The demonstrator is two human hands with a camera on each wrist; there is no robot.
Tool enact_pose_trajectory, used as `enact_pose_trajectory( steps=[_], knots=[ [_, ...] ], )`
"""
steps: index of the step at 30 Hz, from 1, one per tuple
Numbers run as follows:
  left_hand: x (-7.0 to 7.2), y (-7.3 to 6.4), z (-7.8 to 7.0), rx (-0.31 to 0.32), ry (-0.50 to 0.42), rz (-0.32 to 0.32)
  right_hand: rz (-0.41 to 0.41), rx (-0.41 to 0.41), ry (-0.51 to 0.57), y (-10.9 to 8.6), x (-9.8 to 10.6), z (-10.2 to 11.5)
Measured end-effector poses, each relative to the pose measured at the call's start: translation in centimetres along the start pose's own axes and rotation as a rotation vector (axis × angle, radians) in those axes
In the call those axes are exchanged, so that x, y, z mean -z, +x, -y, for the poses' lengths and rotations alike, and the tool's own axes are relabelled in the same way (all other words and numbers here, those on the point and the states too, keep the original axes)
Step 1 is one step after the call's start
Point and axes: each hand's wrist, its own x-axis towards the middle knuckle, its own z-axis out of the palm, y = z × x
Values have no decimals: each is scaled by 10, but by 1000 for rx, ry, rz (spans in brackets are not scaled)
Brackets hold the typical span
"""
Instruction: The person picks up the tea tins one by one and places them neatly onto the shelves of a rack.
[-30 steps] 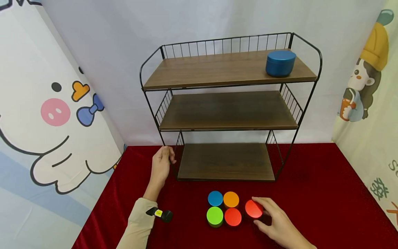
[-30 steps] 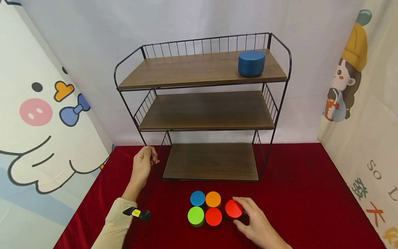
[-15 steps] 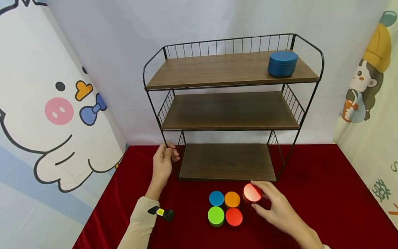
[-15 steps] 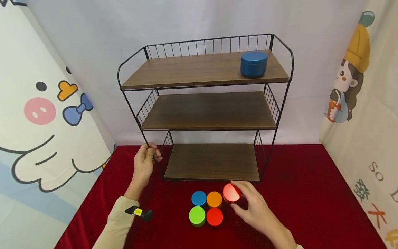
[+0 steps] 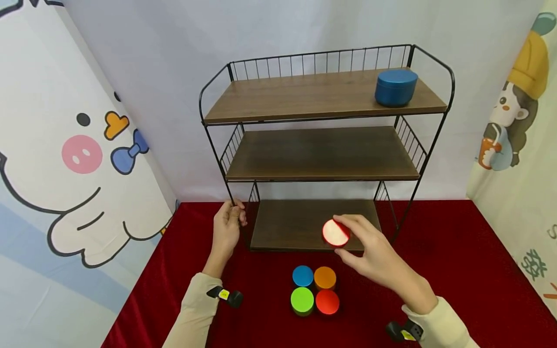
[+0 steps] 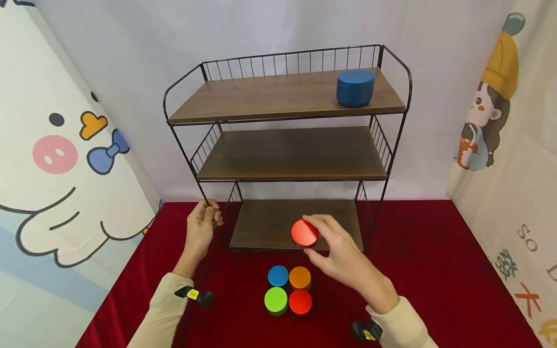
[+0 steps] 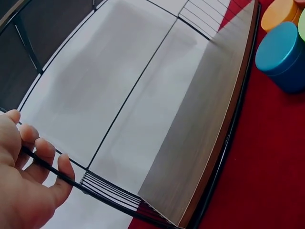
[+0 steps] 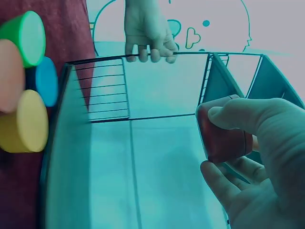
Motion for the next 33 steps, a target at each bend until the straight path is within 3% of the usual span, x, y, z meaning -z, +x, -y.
enact_pose_trajectory(
  steps=[5, 14, 22, 33],
  knots=[
    [1, 1, -2, -8, 6, 8, 6, 57, -28, 29, 7, 3],
    [3, 1, -4, 32, 1, 13, 13, 139, -41, 74, 21, 18],
    [1, 2, -4, 33, 11, 36, 54, 190, -76, 97, 28, 23],
    [4, 0, -3, 36, 23, 39, 37, 273, -69, 123, 33, 33]
  ],
)
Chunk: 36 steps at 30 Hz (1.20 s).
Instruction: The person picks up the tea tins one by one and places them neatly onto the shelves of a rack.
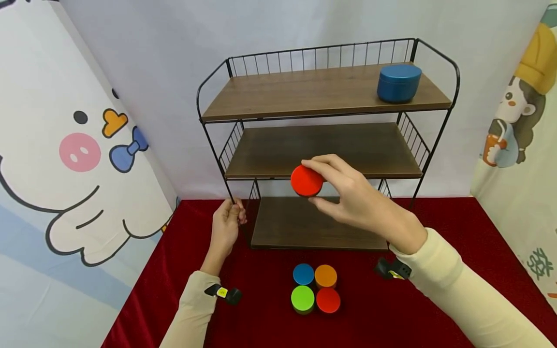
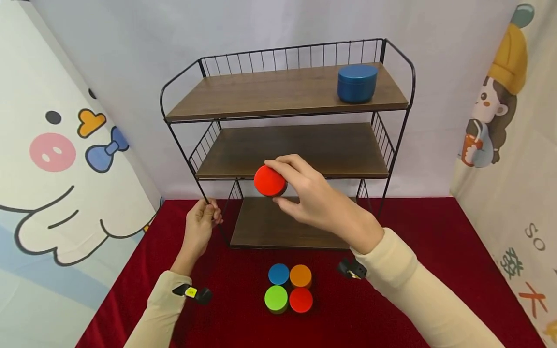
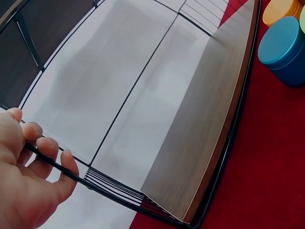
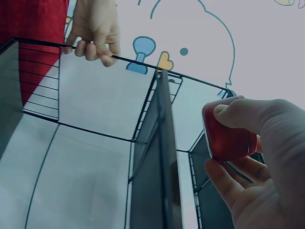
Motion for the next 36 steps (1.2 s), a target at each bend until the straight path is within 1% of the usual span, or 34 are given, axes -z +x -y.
enact_pose_trajectory(
  steps=[5, 9, 18, 25, 36],
  knots=[
    [2, -1, 0, 8, 5, -14, -23, 12, 20, 17, 1, 4],
    [2, -1, -1, 7, 0, -13, -27, 11, 36, 28, 1, 8],
    [-1, 1, -2, -4, -16, -5, -40, 33, 12, 44, 7, 12],
    [0, 1, -2, 13, 3, -8, -75, 51, 22, 59, 15, 13],
    [-2, 0, -1, 9, -8, -5, -74, 31, 60, 86, 23, 19]
  ],
)
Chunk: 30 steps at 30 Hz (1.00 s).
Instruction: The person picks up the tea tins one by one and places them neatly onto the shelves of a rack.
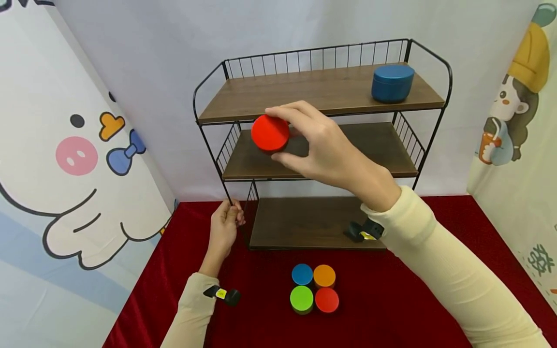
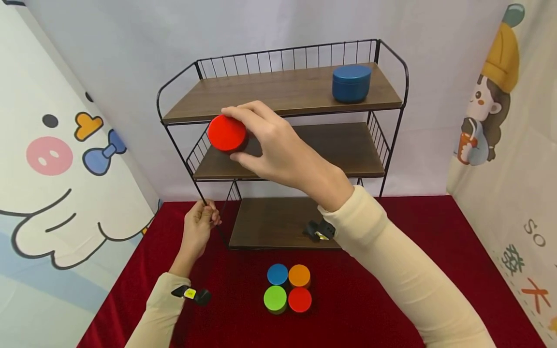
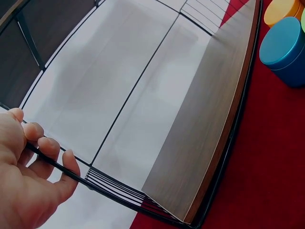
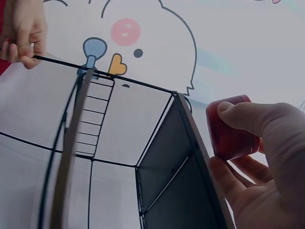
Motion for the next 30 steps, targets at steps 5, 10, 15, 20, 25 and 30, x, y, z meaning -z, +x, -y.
enact_pose_trajectory(
  steps=[5, 10, 15, 20, 25, 30],
  knots=[
    [0, 0, 1, 1, 7, 2, -4, 6, 34, 16, 1, 0],
    [0, 0, 1, 0, 3, 1, -5, -30, 64, 28, 5, 0],
    [0, 0, 2, 2, -3, -1, -9, -104, 91, 35, 7, -4],
    [-1, 0, 2, -1, -2, -2, 17, -188, 134, 41, 7, -9],
    [-2, 0, 3, -2, -2, 3, 17, -225, 134, 46, 7, -14],
    [-2, -1, 1, -7, -1, -3, 27, -267, 121, 51, 5, -13]
  ],
)
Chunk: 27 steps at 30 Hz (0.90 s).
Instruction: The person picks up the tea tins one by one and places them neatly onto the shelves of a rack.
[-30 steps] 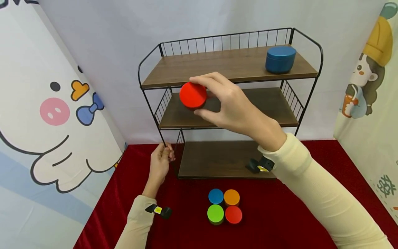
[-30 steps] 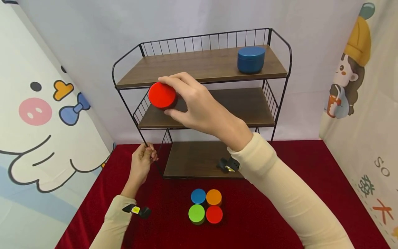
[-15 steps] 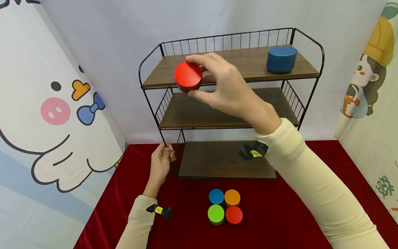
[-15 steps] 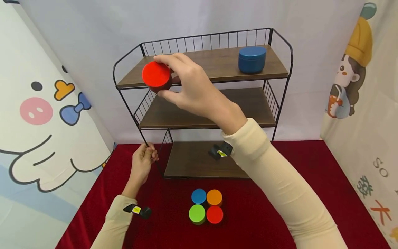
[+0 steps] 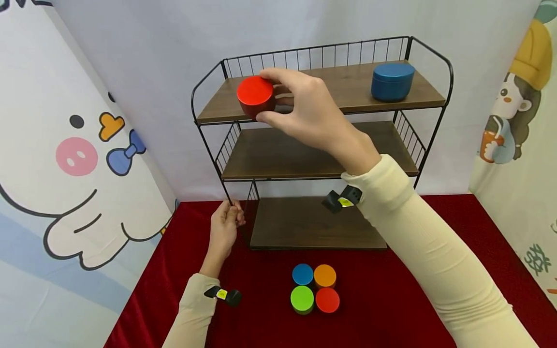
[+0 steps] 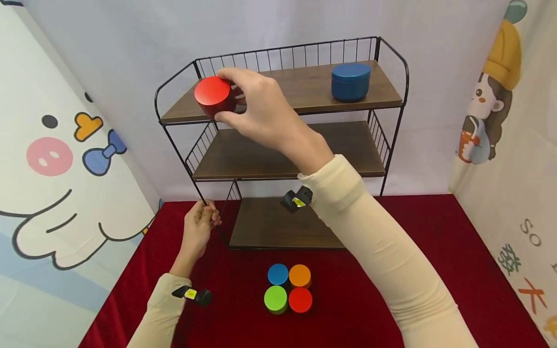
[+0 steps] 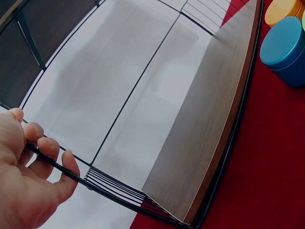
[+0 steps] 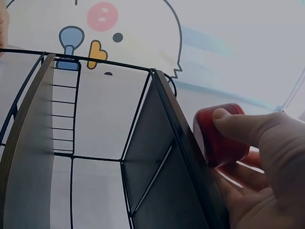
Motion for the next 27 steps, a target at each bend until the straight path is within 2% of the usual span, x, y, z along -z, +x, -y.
enact_pose_trajectory(
  steps=[8, 20, 27],
  knots=[
    [0, -1, -2, 1, -2, 8, 32, -119, -20, 6, -1, 7],
    [1, -1, -1, 9, -4, -9, 121, -215, -127, 12, 1, 12],
    [0, -1, -1, 17, 5, -5, 159, -265, -99, 13, 7, 13]
  ],
)
